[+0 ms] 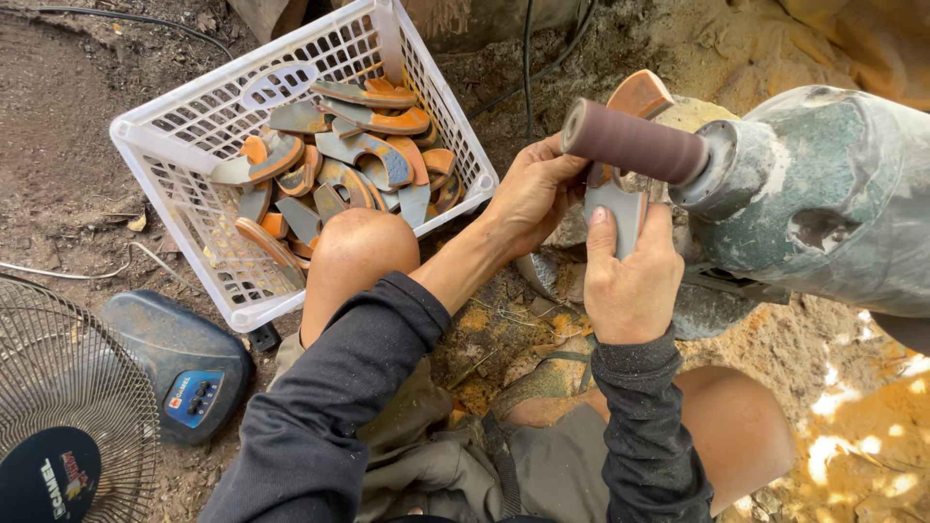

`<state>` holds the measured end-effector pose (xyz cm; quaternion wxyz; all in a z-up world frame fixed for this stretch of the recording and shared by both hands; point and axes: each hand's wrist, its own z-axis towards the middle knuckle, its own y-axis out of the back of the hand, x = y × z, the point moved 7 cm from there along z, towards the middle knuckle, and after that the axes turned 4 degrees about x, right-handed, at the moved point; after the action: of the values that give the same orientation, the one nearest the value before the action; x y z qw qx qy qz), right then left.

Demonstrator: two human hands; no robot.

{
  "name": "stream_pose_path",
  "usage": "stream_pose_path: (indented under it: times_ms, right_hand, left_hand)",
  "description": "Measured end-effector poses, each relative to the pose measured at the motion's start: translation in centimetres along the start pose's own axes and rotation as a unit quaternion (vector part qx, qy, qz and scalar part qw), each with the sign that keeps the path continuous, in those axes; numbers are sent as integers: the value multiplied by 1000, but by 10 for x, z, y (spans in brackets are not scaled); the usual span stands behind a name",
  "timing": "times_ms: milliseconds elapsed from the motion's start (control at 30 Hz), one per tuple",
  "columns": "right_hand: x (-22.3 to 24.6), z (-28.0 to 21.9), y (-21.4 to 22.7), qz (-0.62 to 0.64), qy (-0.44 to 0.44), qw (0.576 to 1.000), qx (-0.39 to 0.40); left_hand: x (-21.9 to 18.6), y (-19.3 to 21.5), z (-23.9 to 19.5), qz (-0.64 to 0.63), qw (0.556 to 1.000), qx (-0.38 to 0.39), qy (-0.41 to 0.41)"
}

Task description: The person sits on the ground and uses a rotating grinding tool to smooth the edges of small curved objects. They pick up each object from a white basket, press it against the spinning abrasive, and then place it back into the basket.

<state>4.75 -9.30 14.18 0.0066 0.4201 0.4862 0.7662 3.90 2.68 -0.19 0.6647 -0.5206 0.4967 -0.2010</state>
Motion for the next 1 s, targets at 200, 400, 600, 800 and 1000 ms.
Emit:
stream_pose_path:
  times_ms: [200, 400, 600, 800, 1000]
  right_hand:
    - [-9, 7, -4, 58, -17, 998, -18]
    - [-15, 8, -8, 90, 6, 996, -26]
    - [-27, 4, -10, 243, -105, 964, 8]
    - [-19, -5, 1, 356, -142, 921, 67]
    - [-20, -12, 6, 367, -150, 913, 95]
  left_hand:
    - [-3, -3, 12, -9, 1000, -1, 4]
    - [-3, -2, 22, -28, 1000, 3, -12]
    - [-9, -6, 10, 26, 1000, -3, -6]
    - [-18, -19, -19, 33, 999, 0, -2]
    - [-23, -24, -44, 57, 998, -8, 24]
